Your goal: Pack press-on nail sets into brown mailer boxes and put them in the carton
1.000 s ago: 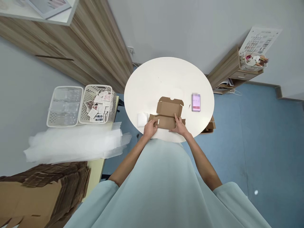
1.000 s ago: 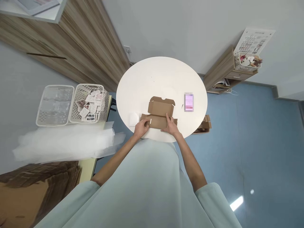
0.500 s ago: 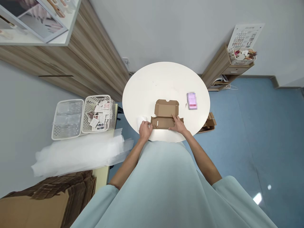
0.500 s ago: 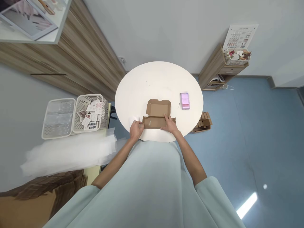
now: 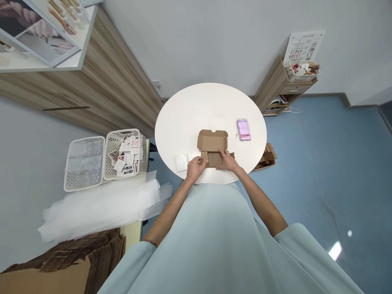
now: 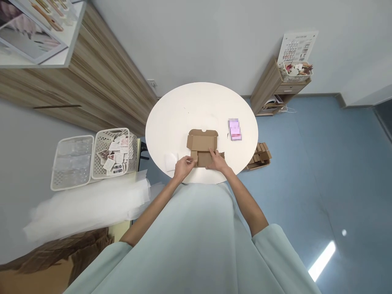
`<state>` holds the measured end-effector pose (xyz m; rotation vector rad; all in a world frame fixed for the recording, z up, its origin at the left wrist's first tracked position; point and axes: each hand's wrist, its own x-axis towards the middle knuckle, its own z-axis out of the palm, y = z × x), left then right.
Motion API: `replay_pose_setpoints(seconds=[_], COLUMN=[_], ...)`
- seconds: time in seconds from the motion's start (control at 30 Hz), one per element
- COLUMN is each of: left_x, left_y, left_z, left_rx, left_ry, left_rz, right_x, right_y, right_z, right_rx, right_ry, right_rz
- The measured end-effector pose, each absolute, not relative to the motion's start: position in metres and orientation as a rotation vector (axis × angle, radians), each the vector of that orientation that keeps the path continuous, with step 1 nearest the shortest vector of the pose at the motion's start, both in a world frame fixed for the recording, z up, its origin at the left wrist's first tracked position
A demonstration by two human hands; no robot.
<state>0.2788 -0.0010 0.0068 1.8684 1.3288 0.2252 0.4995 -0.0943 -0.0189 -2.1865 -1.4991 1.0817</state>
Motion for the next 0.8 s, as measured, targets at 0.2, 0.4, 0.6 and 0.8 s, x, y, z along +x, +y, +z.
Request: replay_pose_setpoints(seconds=[0.2,0.4,0.6,0.8], left_x=[0.282,0.286,0.287,0.286], left_y=[0.012,0.021,0.021,0.021], left_z=[-0.007,-0.01,-0.007,-0.007], left_rx=[1.836,1.794,1.788,1.784], left_ry=[1.454,1.495,1.508,1.514], left_rz=[0.162,0.084,0.067,0.051], right_x=[0.499,0.5,0.502,0.502], right_y=[-0.093,-0.094,-0.097,-0.096], right_z=[-0.016,-0.016,-0.017,-0.016], right_rx=[-2.223,-2.203,-2.164,-2.155], right_ry=[-1.504,-1.521,-1.503,-1.499], right_rz=[1.11,1.13,1.156,1.165])
